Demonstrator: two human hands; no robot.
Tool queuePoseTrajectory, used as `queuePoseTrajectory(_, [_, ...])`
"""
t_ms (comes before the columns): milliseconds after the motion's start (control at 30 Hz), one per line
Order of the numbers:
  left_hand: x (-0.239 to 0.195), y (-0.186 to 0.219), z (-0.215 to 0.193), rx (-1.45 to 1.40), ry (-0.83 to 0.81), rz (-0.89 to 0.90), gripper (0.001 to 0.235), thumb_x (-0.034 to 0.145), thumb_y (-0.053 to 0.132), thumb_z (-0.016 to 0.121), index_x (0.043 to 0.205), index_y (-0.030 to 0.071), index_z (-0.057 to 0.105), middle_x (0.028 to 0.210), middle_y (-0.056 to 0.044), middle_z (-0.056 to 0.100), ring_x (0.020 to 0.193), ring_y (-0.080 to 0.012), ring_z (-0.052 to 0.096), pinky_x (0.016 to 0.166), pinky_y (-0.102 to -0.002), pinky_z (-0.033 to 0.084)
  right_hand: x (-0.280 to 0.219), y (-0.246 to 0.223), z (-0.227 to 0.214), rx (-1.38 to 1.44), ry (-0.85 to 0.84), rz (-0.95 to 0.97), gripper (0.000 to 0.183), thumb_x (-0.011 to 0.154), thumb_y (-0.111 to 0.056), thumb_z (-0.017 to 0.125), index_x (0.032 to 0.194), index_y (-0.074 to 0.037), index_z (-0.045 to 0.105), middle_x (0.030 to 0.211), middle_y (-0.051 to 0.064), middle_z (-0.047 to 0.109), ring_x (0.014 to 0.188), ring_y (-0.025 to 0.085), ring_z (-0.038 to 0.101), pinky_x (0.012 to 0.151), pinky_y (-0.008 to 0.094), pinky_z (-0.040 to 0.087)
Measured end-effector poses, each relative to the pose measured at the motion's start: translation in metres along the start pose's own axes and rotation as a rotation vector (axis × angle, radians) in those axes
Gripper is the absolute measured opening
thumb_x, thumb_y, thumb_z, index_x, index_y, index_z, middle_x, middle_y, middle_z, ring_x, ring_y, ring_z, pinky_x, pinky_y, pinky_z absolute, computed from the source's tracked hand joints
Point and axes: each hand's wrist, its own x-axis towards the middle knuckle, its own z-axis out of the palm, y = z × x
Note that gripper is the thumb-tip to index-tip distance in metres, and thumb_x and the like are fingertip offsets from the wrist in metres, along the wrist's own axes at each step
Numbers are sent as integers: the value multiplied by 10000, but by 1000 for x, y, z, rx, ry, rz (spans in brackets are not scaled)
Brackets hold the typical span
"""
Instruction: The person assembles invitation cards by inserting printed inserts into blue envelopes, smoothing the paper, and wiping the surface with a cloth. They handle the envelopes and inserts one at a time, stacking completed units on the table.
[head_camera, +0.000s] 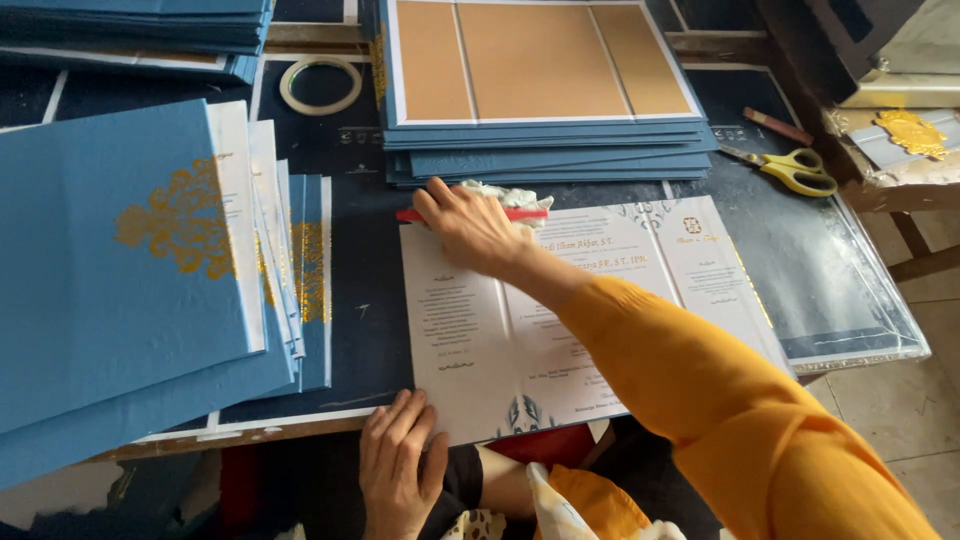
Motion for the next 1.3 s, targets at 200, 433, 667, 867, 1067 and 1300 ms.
queuePoseTrajectory(200, [-30, -13, 20, -107, 152, 10, 309, 840, 283, 764, 933, 31, 610, 1100, -173, 654, 1059, -335, 657, 1006, -518, 502, -134, -97, -35, 62, 113, -512, 130, 969, -136, 555, 1057, -42, 570, 1058, 167, 626, 775, 306, 652, 512, 415, 521])
queuePoseTrajectory(433, [-15, -12, 10, -63, 117, 63, 163, 941, 203, 621, 974, 43, 630, 1104, -138, 683, 1073, -304, 669, 1062, -437, 461, -20, -30, 4, 93, 206, -511, 173, 1048, -219, 537, 1140, -74, 535, 1013, 137, 558, 551, 194, 543, 302, 355, 376])
queuePoseTrajectory(667, [-8, -10, 3, -43, 95, 119, 237, 964, 242, 589, 1029, 17, 625, 1137, -174, 670, 1097, -336, 661, 1068, -456, 453, -29, 12, -29, 50, -98, 204, 234, 988, -75, 482, 1217, -74, 432, 1155, 175, 482, 655, 262, 593, 335, 369, 425])
queuePoseTrajectory(867, [-12, -9, 9, -36, 136, 110, 254, 973, 253, 569, 1000, 6, 621, 1117, -188, 678, 1099, -345, 663, 1086, -460, 437, -187, 147, -51, -16, 4, 763, 328, 1031, -342, 418, 1176, -52, 464, 1235, 242, 543, 848, 534, 598, 625, 641, 441])
queuePoseTrajectory(1067, [-14, -7, 15, 10, 181, 94, 259, 981, 224, 562, 986, -27, 622, 1094, -212, 678, 1078, -364, 659, 1093, -472, 430, -235, 25, -28, -435, 89, 754, 365, 1040, -318, 363, 1170, -10, 509, 946, 101, 648, 703, 287, 641, 566, 414, 496])
queuePoseTrajectory(1300, [68, 25, -17, 131, -117, -31, 184, 1041, 147, 512, 1097, 13, 626, 1143, -140, 645, 1079, -321, 634, 1087, -485, 417, -187, -159, -38, -184, 370, 147, 135, 938, -86, 559, 821, -126, 504, 762, 14, 476, 612, 157, 481, 423, 279, 415])
